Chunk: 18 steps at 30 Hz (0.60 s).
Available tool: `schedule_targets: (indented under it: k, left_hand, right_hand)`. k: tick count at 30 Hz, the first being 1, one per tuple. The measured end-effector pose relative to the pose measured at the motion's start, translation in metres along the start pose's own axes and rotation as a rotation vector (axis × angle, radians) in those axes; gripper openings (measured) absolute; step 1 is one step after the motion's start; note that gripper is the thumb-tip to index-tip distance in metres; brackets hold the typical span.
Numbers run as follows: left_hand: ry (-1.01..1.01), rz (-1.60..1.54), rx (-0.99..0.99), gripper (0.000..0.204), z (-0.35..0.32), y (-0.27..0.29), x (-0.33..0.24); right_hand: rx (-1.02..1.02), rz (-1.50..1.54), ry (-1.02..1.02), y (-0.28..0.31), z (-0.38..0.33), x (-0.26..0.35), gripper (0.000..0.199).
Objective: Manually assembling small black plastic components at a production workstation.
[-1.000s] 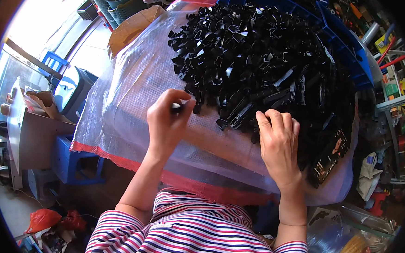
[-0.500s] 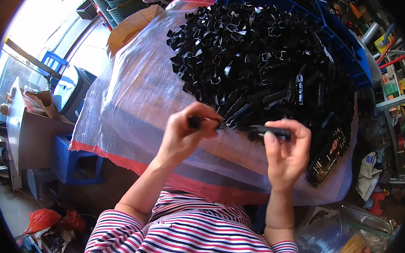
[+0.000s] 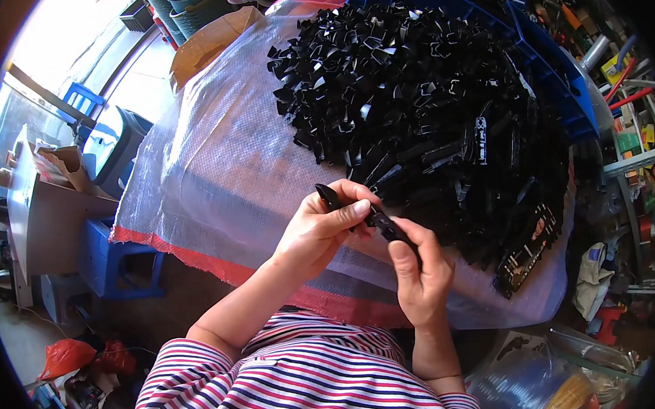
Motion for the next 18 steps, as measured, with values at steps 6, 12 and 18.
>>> schedule_targets:
  k: [6,12,18]
  left_hand:
    - [-0.089,0.176,-0.059,0.015,-0.001,-0.004,-0.004]
    - [-0.144,0.269,-0.062,0.016,-0.004,-0.007,-0.005]
    - [-0.188,0.283,-0.073,0.016,-0.005,-0.006,-0.006]
  right_hand:
    - [0.019,0.046,-0.12,0.001,-0.008,-0.007,0.021]
    - [0.019,0.026,-0.109,-0.001,-0.009,-0.009,0.02]
    - [0.019,0.014,-0.109,-0.003,-0.008,-0.013,0.02]
Point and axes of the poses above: each hand's wrist, its own z-axis towards the middle knuckle, its own y-axis out of the back of the hand, x = y × z, the point moved 5 cm from there along z, towards the middle knuckle, and after that the axes turned 7 degrees about -z, right-handed, at the moved point
